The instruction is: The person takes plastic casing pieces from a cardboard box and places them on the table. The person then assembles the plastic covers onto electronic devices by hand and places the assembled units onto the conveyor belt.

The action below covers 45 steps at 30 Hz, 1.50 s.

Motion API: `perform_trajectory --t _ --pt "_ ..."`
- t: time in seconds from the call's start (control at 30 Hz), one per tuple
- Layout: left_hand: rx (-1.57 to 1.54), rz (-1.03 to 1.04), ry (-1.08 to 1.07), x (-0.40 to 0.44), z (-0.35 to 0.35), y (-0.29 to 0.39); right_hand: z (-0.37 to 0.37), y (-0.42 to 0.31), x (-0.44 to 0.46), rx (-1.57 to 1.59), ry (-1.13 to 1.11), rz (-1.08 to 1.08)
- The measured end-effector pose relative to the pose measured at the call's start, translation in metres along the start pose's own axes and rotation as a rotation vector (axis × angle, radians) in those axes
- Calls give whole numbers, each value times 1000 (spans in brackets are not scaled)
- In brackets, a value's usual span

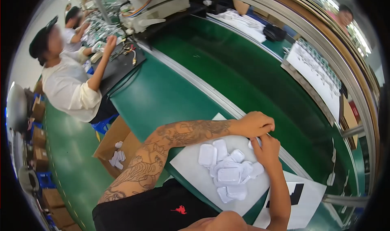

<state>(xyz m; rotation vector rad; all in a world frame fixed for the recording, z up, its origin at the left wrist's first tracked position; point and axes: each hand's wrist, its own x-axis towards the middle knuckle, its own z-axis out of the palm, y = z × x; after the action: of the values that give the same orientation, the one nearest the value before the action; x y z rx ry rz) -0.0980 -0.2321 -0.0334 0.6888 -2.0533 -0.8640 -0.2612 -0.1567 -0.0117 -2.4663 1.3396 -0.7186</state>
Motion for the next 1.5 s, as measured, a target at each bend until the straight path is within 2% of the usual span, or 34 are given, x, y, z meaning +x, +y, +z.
perform_trajectory --t 0.57,0.83,0.93,1.03,1.07,1.1,1.17,1.27,1.37,1.5 --pt "-29 -10 -19 0 -1 0 -4 -6 3 32 -35 68" --pt "-17 -11 -28 0 -1 0 -2 -1 2 -20 -4 -18" --pt "-22 -74 -67 1 -5 7 1 0 3 -15 -1 -41" --pt "13 48 25 1 9 -17 7 12 0 -69 56 -76" --pt "-44 -86 -10 2 6 -4 6 11 -5 -63 38 -35" --pt "-103 -65 -3 2 7 -6 4 9 -4 -49 20 -7" --pt "-32 -15 -7 4 5 -5 0 6 -5 -45 68 -55" --pt "-56 -106 -52 5 -3 11 4 13 -7 -32 54 -86" --pt "-79 -159 -70 6 -4 14 -1 7 -6 16 3 -9" --pt "-38 -135 -62 7 -5 13 -1 8 -5 29 50 -48"
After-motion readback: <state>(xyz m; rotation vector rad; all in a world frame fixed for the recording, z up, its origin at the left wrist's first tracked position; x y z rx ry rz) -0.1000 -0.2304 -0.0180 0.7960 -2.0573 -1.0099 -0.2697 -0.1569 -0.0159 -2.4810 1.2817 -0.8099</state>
